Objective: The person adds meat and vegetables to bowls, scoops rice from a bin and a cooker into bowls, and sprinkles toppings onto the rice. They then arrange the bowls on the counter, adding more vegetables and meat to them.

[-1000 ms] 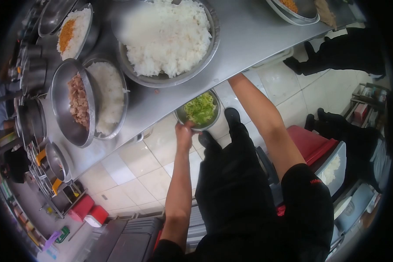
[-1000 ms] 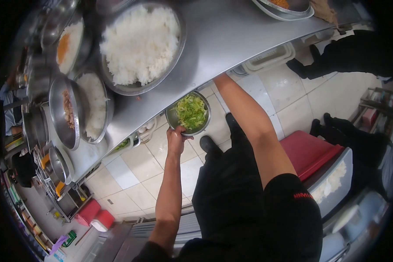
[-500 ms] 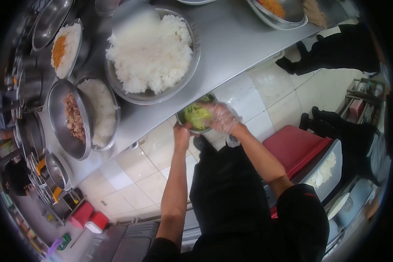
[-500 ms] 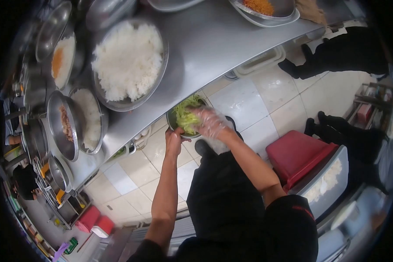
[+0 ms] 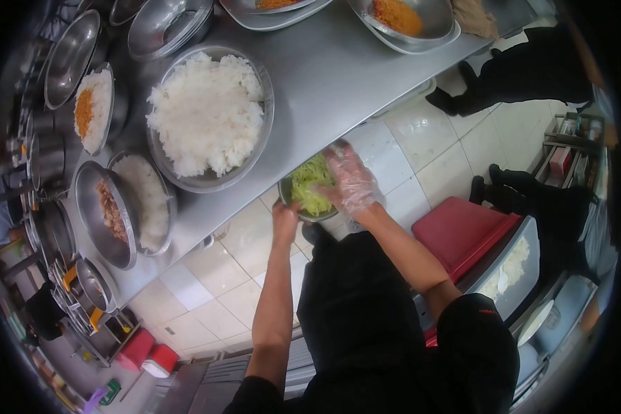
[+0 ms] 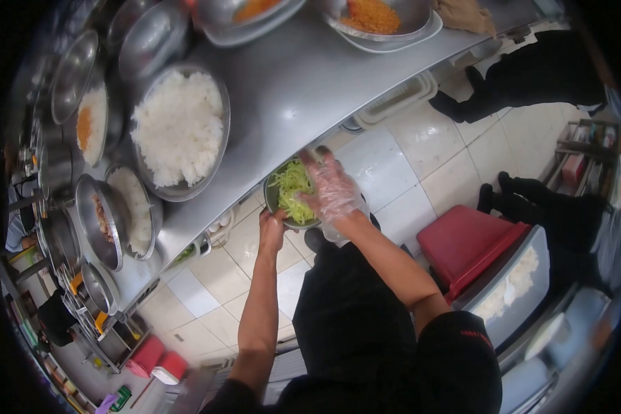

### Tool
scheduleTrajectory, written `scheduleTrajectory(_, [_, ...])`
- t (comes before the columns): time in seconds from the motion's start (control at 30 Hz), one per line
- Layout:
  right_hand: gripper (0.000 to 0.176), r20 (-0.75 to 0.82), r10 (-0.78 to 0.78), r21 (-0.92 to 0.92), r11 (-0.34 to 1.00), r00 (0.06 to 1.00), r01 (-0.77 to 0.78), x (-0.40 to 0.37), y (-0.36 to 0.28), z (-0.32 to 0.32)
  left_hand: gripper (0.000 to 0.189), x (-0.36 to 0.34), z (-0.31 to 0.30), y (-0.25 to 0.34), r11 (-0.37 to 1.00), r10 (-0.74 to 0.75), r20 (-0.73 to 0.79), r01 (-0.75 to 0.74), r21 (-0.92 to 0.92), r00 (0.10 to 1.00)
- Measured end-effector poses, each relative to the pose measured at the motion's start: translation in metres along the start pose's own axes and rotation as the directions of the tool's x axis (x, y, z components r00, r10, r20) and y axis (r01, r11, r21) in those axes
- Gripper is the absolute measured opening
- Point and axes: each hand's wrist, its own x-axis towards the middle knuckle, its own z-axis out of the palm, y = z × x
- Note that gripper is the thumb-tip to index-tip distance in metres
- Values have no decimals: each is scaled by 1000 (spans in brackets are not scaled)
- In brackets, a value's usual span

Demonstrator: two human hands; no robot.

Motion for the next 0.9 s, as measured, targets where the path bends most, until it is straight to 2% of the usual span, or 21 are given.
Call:
scheduleTrajectory(0.03, [64,113,-65,-108,991,991,77,4,6,9,31,0,0,0,1000,-1,-6,1,2,1000])
scheduleTrajectory(0.07, [64,113,-68,-107,991,991,80,4,6,16,31,-1,2,4,1000,1,-9,-1,1,1000])
scheduleTrajectory(0.13, [47,15,-134,-74,988,991,135,7,0,30,33,-3,6,10,995,12,-96,-21,-98,995])
scheduleTrajectory(0.27, [38,87,-143,-83,985,986,150,19,-5,37,37,4,1,8,985,41,-94,-56,-163,995])
scheduleTrajectory(0.33, [31,317,-82,-88,989,945,116,33,-3,37,38,9,-5,6,991,6,-64,-14,-136,998])
scheduleTrajectory(0.37, [31,321,-92,-85,988,943,126,36,3,39,38,9,-6,9,990,10,-74,-20,-139,997])
scheduleTrajectory(0.4, [27,140,-191,315,939,972,139,36,14,42,40,9,-7,10,991,-3,-90,-9,-130,996])
scheduleTrajectory(0.43, [24,-63,-204,654,731,977,195,37,19,43,41,8,-7,11,992,-16,-106,3,-124,994])
scheduleTrajectory(0.47, [34,159,-94,623,782,983,-26,37,-8,-1,41,6,-7,11,991,-16,-112,1,-131,994])
scheduleTrajectory(0.5, [34,162,-99,621,783,982,-23,42,-2,-2,42,5,-7,12,990,-22,-131,3,-144,991])
scheduleTrajectory(0.53, [35,121,-313,240,930,942,278,52,10,-2,43,5,-7,13,988,-27,-147,4,-154,989])
scheduleTrajectory(0.57, [35,172,-504,-186,827,846,531,63,21,0,43,8,-10,8,988,-25,-148,2,-157,989])
scheduleTrajectory(0.6, [35,173,-506,-187,825,845,533,71,33,14,44,12,-14,2,987,-35,-129,14,-162,991])
scheduleTrajectory(0.63, [36,241,-392,53,919,888,391,79,47,34,46,15,-18,-3,986,-44,-111,26,-166,993])
scheduleTrajectory(0.67, [36,336,-287,276,941,897,198,86,44,38,46,12,-17,2,986,-44,-115,24,-166,992])
scheduleTrajectory(0.7, [36,340,-289,280,940,895,197,93,42,42,44,6,-15,4,988,-49,-143,27,-155,988])
scheduleTrajectory(0.73, [38,316,-101,756,628,943,-186,102,20,30,43,3,-13,7,989,-53,-170,29,-143,984])
scheduleTrajectory(0.77, [41,400,74,916,-2,913,-401,110,8,24,43,4,-15,4,990,-53,-172,28,-141,984])
scheduleTrajectory(0.8, [41,398,75,917,-6,914,-399,115,11,24,41,4,-17,3,990,-44,-131,26,-139,990])
scheduleTrajectory(0.83, [41,326,103,933,126,940,-338,118,17,24,39,5,-19,-1,991,-39,-82,28,-133,996])
scheduleTrajectory(0.9, [41,168,151,895,390,974,-215,116,39,19,37,5,-19,-9,997,-40,-152,30,-65,988])
